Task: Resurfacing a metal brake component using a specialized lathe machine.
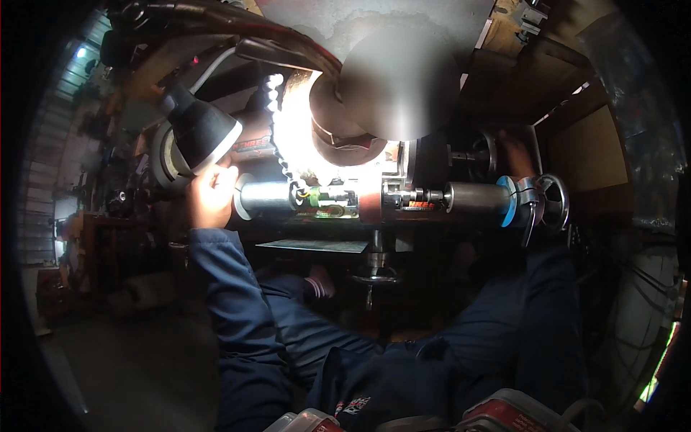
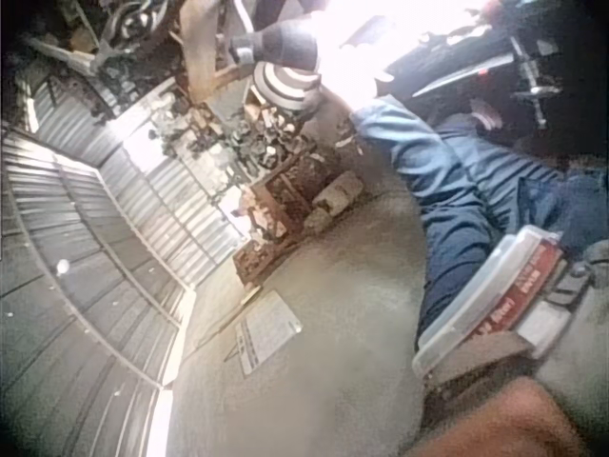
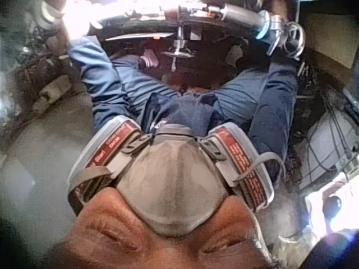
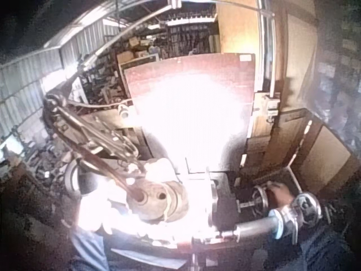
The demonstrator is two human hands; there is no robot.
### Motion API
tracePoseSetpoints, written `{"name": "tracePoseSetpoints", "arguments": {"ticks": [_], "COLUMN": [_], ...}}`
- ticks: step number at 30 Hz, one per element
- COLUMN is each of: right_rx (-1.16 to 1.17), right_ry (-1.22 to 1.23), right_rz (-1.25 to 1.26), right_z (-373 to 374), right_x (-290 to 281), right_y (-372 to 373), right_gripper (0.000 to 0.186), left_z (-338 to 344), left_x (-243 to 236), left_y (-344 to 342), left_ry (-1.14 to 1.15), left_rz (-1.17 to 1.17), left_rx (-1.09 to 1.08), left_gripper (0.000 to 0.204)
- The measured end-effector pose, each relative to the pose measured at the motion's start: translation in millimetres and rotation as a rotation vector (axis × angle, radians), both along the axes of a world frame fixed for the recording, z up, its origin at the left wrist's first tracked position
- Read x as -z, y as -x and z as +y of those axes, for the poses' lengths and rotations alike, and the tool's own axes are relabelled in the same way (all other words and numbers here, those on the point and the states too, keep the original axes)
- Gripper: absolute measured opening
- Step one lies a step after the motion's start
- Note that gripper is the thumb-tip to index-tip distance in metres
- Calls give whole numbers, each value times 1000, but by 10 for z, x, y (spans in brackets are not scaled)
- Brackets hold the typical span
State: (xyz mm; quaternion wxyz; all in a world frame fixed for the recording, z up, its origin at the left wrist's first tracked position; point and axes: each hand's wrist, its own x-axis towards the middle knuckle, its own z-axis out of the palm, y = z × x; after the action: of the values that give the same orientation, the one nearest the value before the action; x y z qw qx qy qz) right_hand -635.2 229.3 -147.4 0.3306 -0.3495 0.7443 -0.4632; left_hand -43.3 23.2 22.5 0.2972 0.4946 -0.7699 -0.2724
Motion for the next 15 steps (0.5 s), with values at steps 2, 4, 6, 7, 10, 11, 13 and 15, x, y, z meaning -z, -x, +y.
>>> {"name": "tracePoseSetpoints", "arguments": {"ticks": [2,4,6,7,10,11,13,15], "right_rx": [137,-186,-243,-201,20,87,217,337], "right_ry": [122,21,-121,-136,-178,-194,-225,-253], "right_rz": [-358,-592,-455,-500,-585,-617,-683,-755], "right_z": [83,290,453,1399,1616,1635,1667,1750], "right_x": [-128,-289,-423,-270,-207,-159,-40,119], "right_y": [134,149,197,-239,-105,-99,-122,-405], "right_gripper": [39,39,37,36,34,34,33,32], "left_z": [-24,-28,-41,-10,-55,-66,-86,-95], "left_x": [23,21,36,-12,-4,30,94,96], "left_y": [-13,-56,-19,-146,-35,-29,-34,-83], "left_ry": [-7,-7,50,55,3,26,63,72], "left_rz": [3,10,-5,-19,-56,-15,37,-21], "left_rx": [1,-2,-11,-36,-25,-12,8,-17], "left_gripper": [17,17,17,17,17,17,17,16]}}
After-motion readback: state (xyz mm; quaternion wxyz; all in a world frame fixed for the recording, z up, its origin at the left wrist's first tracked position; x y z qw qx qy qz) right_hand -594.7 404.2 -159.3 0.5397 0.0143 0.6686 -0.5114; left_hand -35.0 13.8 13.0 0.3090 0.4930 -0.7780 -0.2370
